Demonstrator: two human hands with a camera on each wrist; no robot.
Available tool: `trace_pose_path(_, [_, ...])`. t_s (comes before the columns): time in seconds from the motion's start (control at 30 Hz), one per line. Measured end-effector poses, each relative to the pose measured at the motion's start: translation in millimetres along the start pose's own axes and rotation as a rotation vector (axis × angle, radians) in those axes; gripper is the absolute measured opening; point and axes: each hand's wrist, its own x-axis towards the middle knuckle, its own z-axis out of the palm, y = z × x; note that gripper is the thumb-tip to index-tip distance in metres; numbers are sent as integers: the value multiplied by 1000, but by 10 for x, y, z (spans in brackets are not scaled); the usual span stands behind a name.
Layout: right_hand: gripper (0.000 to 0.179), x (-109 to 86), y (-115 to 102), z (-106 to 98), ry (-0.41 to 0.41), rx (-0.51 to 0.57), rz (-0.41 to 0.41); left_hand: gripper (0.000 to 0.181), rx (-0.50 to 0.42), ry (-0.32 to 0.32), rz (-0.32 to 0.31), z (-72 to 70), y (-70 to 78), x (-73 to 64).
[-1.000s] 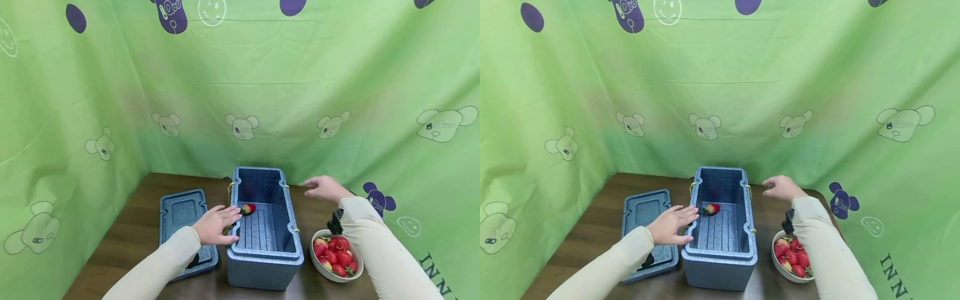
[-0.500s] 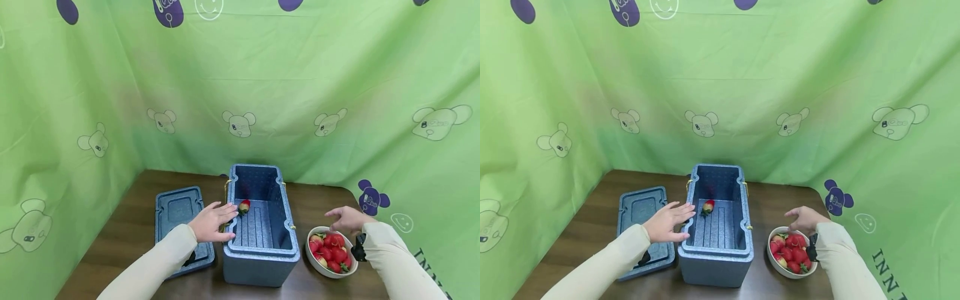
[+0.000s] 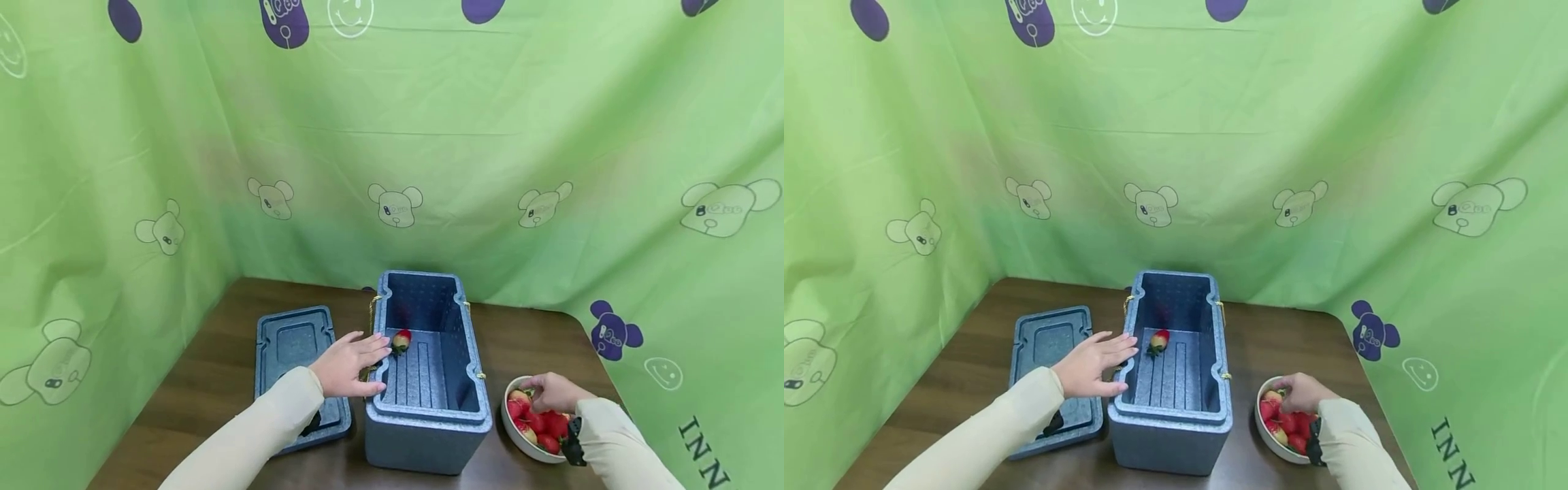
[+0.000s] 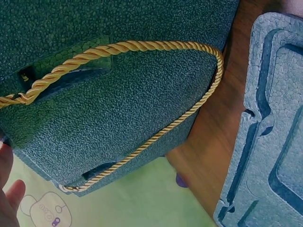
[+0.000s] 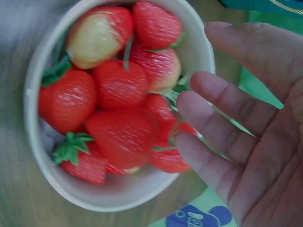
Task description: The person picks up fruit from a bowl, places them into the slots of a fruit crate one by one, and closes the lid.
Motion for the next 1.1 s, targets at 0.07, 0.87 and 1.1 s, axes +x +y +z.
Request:
trace_pose_path(0.07, [38,6,19,51,9,10,19,59,-4,7,-1,2,0,-3])
trace_pose_path(0.87, [35,80,129,404,99,-86,10,61,-69,6,-40,-2,9,-32])
trace_pose_path(1.1, [37,97,198,479,157,-149,33,61,-67,6,-37,7,23,-23])
